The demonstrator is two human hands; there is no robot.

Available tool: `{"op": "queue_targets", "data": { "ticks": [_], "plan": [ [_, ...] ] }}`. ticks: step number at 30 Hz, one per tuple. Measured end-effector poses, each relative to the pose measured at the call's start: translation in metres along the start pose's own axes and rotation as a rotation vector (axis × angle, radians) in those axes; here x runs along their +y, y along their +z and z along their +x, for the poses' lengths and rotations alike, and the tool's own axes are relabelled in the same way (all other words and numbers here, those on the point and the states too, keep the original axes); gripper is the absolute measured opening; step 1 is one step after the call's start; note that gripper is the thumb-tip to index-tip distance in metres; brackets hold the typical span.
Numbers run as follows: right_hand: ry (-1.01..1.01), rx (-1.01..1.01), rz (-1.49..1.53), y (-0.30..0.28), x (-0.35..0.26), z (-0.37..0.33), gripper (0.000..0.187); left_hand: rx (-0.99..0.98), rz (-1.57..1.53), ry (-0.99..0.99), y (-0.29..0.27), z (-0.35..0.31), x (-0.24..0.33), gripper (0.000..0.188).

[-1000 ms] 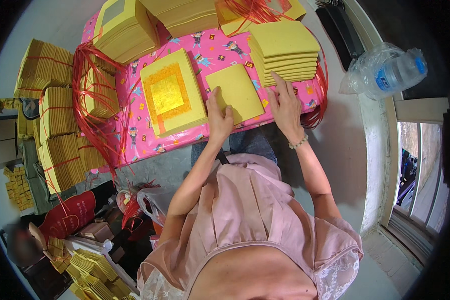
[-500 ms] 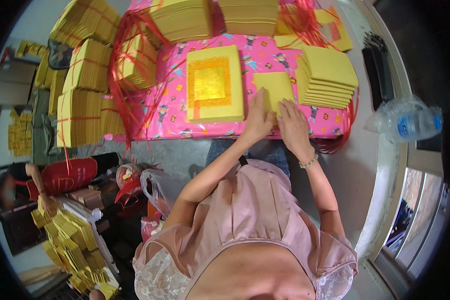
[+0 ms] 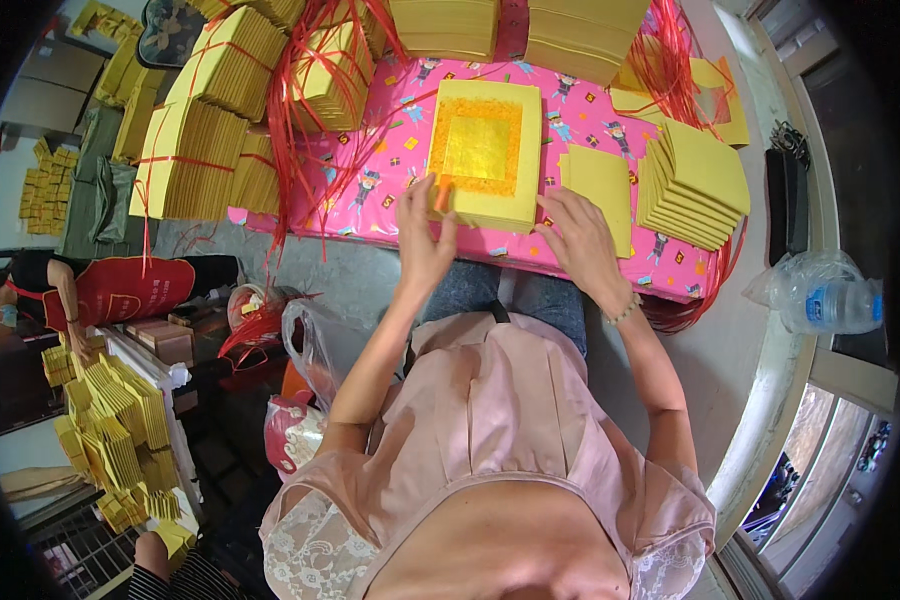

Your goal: The recorder is sorting and inspecting stacks of yellow paper sheets with metallic foil squares.

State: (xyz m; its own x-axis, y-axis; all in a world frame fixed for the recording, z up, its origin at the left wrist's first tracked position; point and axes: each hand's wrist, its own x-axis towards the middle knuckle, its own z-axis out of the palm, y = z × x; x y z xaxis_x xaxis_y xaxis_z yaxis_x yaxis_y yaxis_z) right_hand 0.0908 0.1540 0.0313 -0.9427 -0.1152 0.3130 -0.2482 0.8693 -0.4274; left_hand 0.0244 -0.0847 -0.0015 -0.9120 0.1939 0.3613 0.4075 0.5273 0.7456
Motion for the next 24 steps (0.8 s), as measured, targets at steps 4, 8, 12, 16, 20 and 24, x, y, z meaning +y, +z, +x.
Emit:
{"op": "queue_targets", "data": {
  "ticks": [4,8,12,16,20,24],
  "plan": [
    [-0.114,-0.039,-0.001,0.014,-0.002,0.011,0.042,-0.090,-0.079,-0.128,-0.011,0.000,-0.017,0.067],
    [-0.167,-0.073,-0.043,0.021,-0.002,0.022,0.045,-0.083,-0.189,-0.147,-0.005,-0.004,-0.036,0.071],
    [-0.171,-0.084,-0.074,0.021,-0.003,0.025,0.048,-0.120,-0.233,-0.170,0.000,-0.006,-0.046,0.075],
    [-0.047,-0.113,-0.006,0.021,-0.006,0.022,0.059,-0.139,-0.237,-0.210,0.005,-0.009,-0.057,0.074],
    [0.128,-0.108,0.114,0.028,-0.008,0.016,0.070,-0.138,-0.088,-0.151,0.001,-0.004,-0.053,0.069],
    [0.188,-0.137,0.136,0.033,-0.010,0.018,0.072,-0.076,-0.029,-0.042,0.002,0.000,-0.051,0.066]
  ]
}}
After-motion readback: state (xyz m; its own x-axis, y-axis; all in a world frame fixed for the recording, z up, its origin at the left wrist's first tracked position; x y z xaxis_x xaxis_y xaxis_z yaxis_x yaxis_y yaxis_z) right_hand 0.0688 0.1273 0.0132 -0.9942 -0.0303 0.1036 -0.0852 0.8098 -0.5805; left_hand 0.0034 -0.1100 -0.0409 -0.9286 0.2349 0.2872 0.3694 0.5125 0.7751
